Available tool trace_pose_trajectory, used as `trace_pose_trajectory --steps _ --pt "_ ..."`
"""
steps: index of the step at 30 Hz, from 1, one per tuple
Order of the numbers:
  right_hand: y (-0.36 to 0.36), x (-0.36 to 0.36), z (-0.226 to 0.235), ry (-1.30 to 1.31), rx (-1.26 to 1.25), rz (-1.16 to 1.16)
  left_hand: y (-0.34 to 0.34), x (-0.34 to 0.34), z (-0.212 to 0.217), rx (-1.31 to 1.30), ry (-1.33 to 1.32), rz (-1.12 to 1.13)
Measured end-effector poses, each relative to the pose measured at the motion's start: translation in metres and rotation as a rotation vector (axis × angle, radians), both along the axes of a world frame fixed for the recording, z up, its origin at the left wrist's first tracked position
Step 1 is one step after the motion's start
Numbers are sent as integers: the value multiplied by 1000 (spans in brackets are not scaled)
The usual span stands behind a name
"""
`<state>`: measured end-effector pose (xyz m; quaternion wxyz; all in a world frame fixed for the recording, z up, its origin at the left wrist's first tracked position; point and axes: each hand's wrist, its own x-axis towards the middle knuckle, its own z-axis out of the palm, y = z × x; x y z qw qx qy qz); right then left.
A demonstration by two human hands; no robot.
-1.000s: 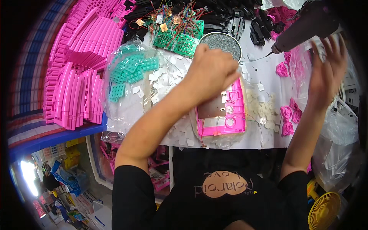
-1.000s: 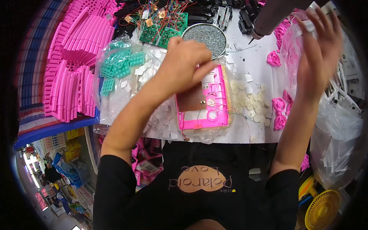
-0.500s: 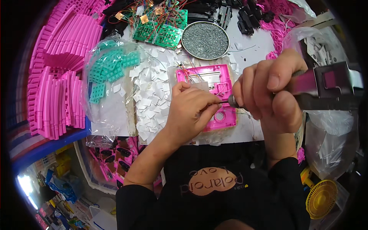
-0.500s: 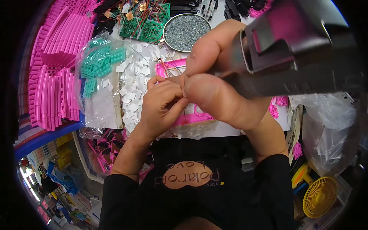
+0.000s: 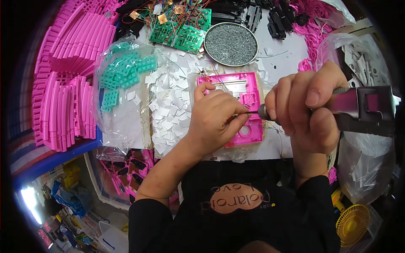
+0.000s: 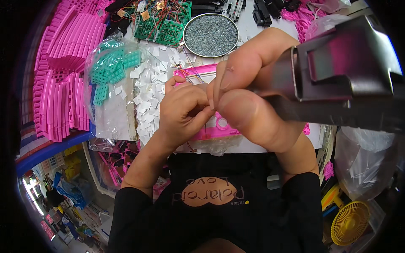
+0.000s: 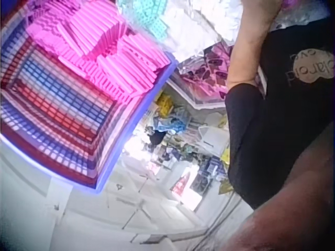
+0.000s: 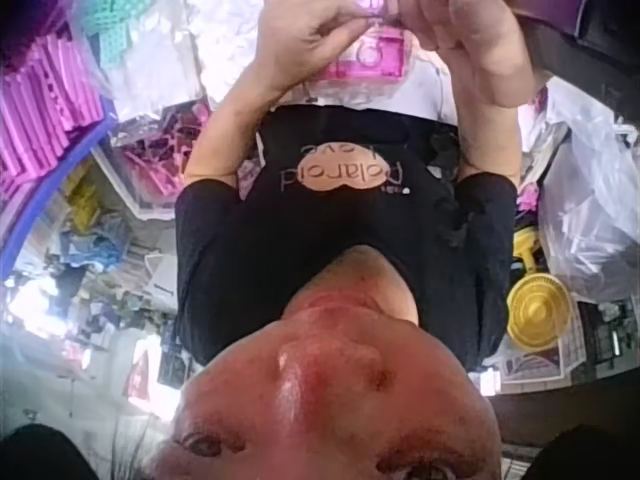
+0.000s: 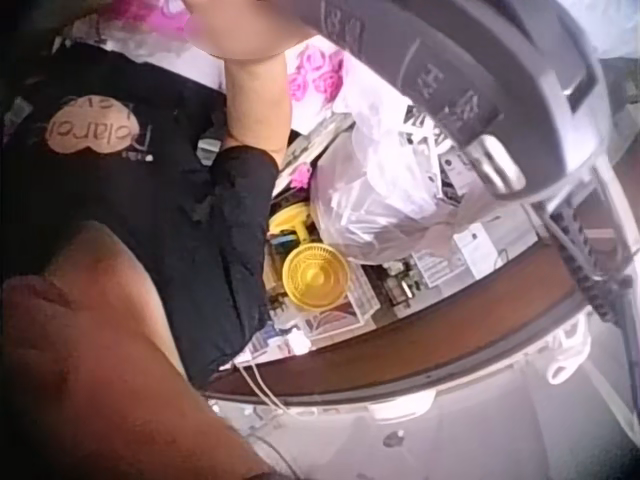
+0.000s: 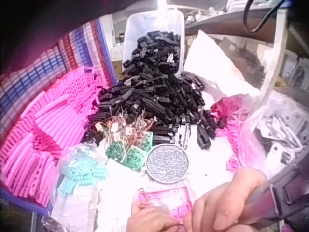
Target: Assembling internal components of a pink toy camera and placing it into its packaging.
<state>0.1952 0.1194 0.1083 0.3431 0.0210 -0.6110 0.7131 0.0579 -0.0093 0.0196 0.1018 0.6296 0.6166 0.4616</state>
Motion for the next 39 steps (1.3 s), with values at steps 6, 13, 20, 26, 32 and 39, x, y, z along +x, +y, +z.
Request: trace_pose_trajectory --steps 6,13,20,26,32,39 --pt "17 7 -11 52 -18 -1 35 -19 18 -29 75 -206" --pt "22 6 -24 34 -8 -43 141 -83 -21 -571 809 13" --pt "14 -1 -36 -16 -74 -104 144 -79 -25 -429 774 74" --pt "9 -15 -46 -71 26 -61 87 -83 30 -492 -119 -9" --pt "6 -31 -58 -91 77 -106 -38 -16 2 -267 254 -43" --pt "-8 -41 -54 -164 -43 -73 -53 -2 -18 -248 287 19"
